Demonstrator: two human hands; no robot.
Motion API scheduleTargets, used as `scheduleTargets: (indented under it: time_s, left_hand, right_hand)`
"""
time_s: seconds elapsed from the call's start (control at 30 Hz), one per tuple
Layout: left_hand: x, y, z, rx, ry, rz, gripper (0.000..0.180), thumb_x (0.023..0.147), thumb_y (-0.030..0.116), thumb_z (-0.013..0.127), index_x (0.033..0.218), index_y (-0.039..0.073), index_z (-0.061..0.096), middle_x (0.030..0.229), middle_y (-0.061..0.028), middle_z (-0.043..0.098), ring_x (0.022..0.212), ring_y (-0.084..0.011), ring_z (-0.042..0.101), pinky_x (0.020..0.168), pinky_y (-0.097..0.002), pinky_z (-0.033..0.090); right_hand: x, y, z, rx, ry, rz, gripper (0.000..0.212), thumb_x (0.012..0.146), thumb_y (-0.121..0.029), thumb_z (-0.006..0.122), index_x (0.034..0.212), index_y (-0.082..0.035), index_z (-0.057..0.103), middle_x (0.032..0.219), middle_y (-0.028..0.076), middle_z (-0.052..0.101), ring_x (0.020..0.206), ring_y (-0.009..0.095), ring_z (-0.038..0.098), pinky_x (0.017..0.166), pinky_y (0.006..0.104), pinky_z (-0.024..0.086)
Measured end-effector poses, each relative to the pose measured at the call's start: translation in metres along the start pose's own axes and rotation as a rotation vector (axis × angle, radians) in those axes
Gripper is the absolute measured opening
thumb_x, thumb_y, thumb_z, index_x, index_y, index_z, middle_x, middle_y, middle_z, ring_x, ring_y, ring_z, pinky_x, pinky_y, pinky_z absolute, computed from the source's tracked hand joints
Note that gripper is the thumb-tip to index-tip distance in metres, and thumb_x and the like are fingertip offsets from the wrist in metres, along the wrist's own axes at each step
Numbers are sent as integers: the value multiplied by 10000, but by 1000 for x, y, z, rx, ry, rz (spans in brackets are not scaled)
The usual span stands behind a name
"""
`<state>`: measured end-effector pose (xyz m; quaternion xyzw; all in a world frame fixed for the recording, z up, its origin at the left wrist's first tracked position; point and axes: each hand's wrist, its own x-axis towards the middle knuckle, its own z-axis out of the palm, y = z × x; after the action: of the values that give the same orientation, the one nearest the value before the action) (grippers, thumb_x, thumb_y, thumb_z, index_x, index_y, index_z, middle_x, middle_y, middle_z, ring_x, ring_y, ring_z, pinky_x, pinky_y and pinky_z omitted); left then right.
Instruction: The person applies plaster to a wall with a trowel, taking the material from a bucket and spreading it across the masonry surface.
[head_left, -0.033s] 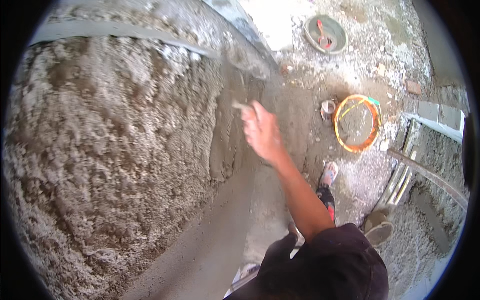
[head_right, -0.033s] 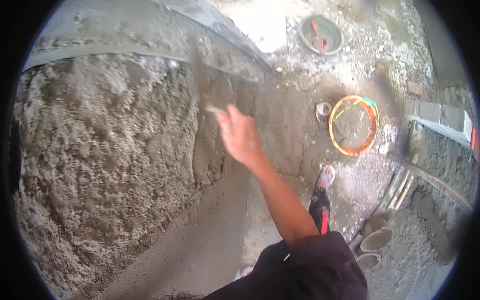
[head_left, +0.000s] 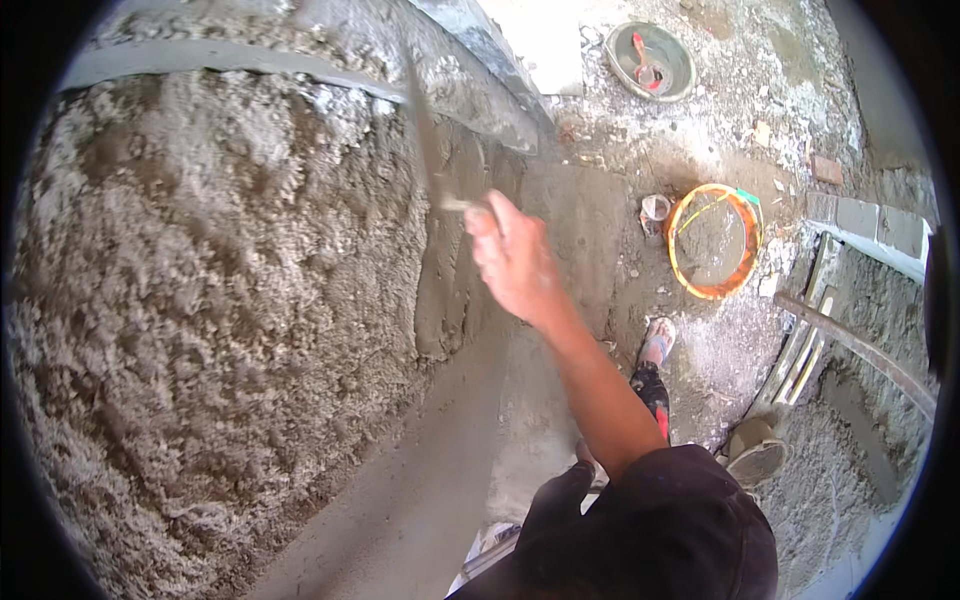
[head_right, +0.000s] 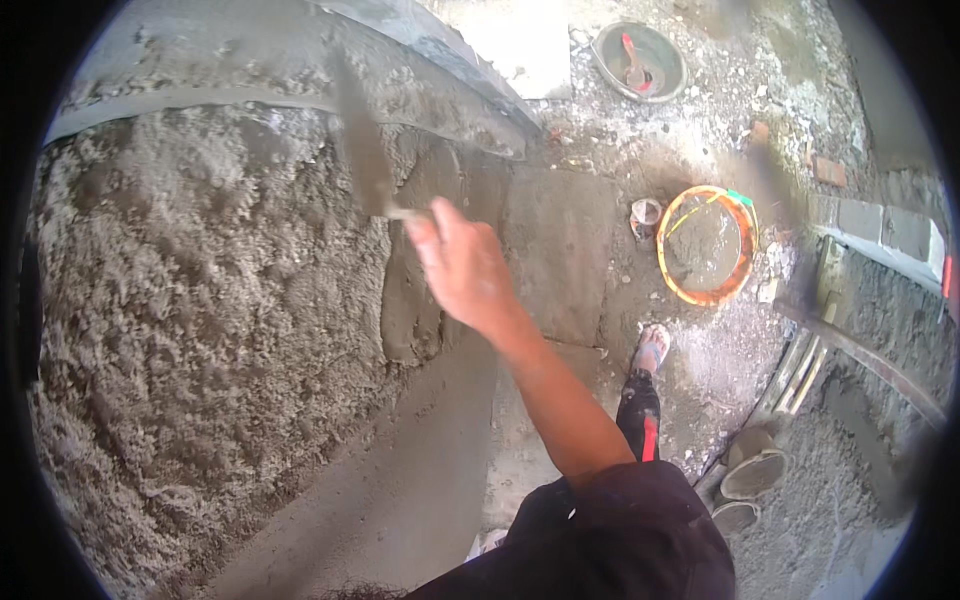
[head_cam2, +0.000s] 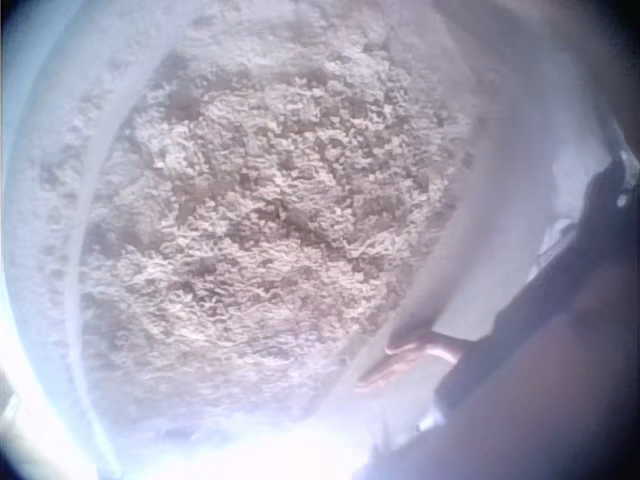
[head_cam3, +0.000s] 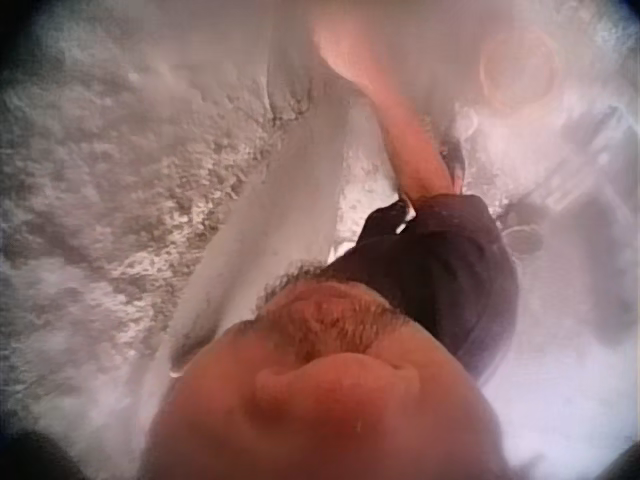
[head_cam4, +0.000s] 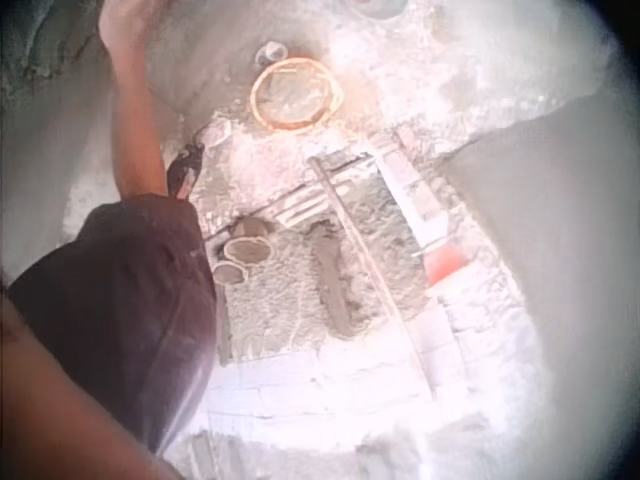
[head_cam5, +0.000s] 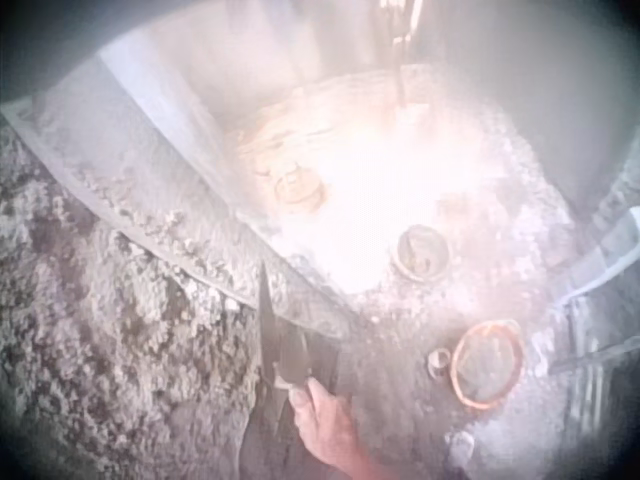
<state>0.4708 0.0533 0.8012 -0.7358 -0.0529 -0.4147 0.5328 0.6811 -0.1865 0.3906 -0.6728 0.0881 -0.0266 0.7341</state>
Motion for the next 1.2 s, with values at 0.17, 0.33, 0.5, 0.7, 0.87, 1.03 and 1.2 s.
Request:
scheduleTargets:
  time_s: [0.17, 0.33, 0.5, 0.7, 0.87, 1.03, 1.2]
  left_hand:
    - [5, 4, 9, -18, 1, 8, 826, 970, 608, 224, 1496, -25, 150, 1544, -253, 154, 1432, -397, 162, 1144, -543, 138]
    - [2, 0, 11, 2, -12, -2, 830, 966, 617, 222, 1498, -17, 153, 1546, -244, 159, 1433, -392, 164, 1143, -545, 141]
    - [7, -2, 16, -5, 0, -13, 835, 961, 625, 220, 1499, -10, 157, 1547, -235, 164, 1434, -386, 166, 1141, -547, 144]
    - [2, -1, 16, 9, -11, -12, 840, 955, 635, 218, 1501, -1, 161, 1549, -224, 170, 1436, -380, 168, 1139, -550, 148]
    - [0, -5, 17, 30, -18, -14, 845, 951, 644, 216, 1503, 7, 165, 1550, -215, 176, 1437, -375, 170, 1137, -552, 151]
    - [6, -1, 19, 10, 5, -30, 849, 946, 653, 214, 1504, 15, 168, 1552, -206, 181, 1438, -370, 172, 1136, -554, 154]
    - [-1, -1, 19, 38, -3, -12, 854, 941, 661, 212, 1506, 22, 171, 1553, -197, 186, 1439, -365, 173, 1134, -557, 157]
  right_hand:
    - [16, 61, -39, 211, -97, 607, 466, 1011, -434, 402, 1174, -40, 590, 570, -47, 408, 488, 70, 416, 420, 250, 372]
    - [5, 6, -32, 203, -113, 309, 459, 1012, -421, 410, 1109, -9, 587, 611, -42, 420, 446, 56, 384, 392, 233, 354]
    - [19, 37, -48, 165, -126, 542, 458, 1014, -428, 391, 1094, -23, 590, 603, -3, 468, 462, 92, 442, 408, 259, 378]
    - [14, -21, -46, 307, -117, 305, 443, 1012, -397, 402, 922, 1, 574, 593, -13, 452, 454, 76, 432, 384, 257, 361]
    - [23, -25, -49, 281, -130, 457, 452, 1003, -397, 427, 862, 0, 589, 569, -9, 445, 451, 75, 423, 380, 264, 348]
    - [21, 45, -44, 349, -49, 583, 440, 988, -422, 452, 804, -31, 530, 565, -2, 443, 429, 84, 418, 374, 273, 347]
    - [18, 42, -31, 138, -21, 86, 448, 987, -431, 456, 783, -38, 526, 607, -4, 473, 473, 82, 433, 407, 261, 373]
